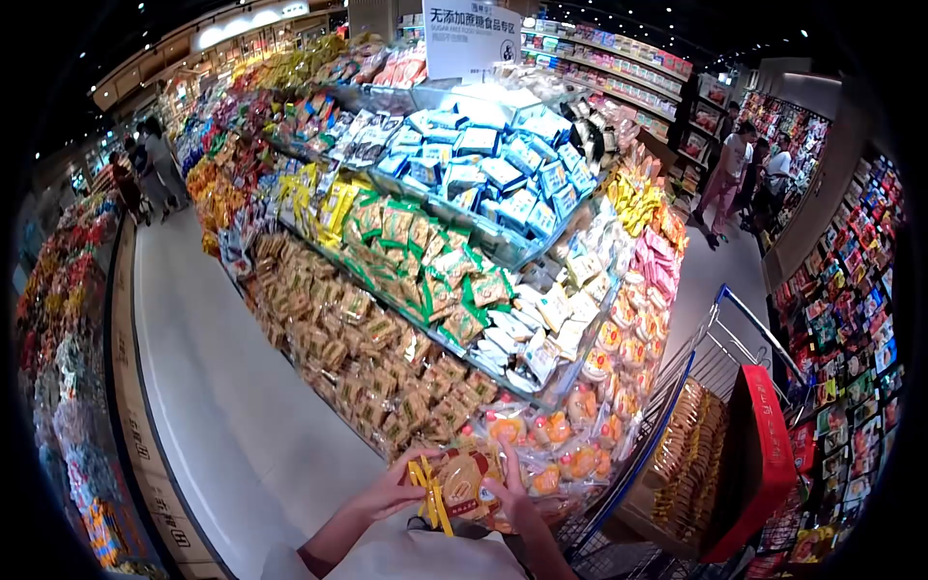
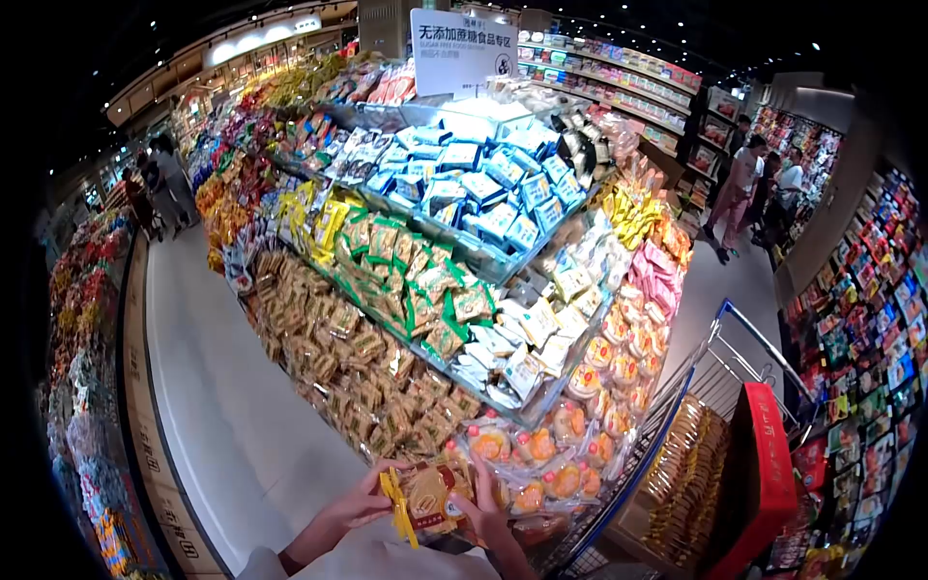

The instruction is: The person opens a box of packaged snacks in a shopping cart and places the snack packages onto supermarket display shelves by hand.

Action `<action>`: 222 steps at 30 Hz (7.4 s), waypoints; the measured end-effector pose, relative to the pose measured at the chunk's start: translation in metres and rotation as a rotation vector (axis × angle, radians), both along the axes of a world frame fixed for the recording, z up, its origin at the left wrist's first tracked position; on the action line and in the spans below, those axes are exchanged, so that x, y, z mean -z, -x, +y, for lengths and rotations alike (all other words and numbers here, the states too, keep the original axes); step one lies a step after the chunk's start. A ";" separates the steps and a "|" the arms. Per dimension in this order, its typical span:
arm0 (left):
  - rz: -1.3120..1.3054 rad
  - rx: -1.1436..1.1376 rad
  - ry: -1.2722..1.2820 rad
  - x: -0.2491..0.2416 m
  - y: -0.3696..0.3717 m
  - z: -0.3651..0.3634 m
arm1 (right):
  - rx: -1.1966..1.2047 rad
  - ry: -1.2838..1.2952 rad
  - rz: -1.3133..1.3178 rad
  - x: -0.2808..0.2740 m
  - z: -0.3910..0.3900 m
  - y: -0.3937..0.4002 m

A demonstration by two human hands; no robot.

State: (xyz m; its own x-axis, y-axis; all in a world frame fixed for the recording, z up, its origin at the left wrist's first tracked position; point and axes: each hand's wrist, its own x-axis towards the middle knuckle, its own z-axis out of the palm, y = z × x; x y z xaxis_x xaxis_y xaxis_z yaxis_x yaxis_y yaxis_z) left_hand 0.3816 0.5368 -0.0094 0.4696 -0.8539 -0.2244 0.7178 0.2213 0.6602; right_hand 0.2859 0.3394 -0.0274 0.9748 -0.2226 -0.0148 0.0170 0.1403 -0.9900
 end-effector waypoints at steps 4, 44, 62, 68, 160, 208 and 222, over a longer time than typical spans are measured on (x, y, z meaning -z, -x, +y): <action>0.038 0.043 -0.070 -0.013 -0.012 -0.006 | -0.080 -0.060 0.062 0.016 -0.013 -0.002; -0.924 0.067 0.273 -0.326 -0.620 -0.235 | 0.358 0.274 -0.353 -0.343 -0.146 -0.565; -0.432 0.188 0.705 -0.275 -0.592 -0.211 | 0.364 0.901 -0.359 -0.381 -0.104 -0.559; -0.172 0.236 0.691 -0.229 -0.579 -0.202 | 0.229 0.881 -0.207 -0.366 -0.093 -0.561; -0.123 -0.320 0.336 -0.195 -0.598 -0.080 | -0.109 1.069 0.651 -0.303 -0.222 -0.580; -0.414 -0.234 0.420 -0.198 -0.561 -0.119 | 0.128 0.375 -0.227 -0.323 -0.048 -0.573; -0.558 -0.006 0.204 -0.204 -0.568 -0.102 | -0.230 1.155 0.112 -0.376 -0.047 -0.568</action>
State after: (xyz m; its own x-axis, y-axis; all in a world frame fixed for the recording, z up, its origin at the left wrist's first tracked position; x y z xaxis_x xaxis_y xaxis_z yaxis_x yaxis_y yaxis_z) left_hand 0.9491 0.4347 0.1951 0.4744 -0.8507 0.2265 0.2731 0.3868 0.8808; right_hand 0.8544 0.2923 0.3485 0.9998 0.0203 -0.0079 0.0131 -0.8503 -0.5261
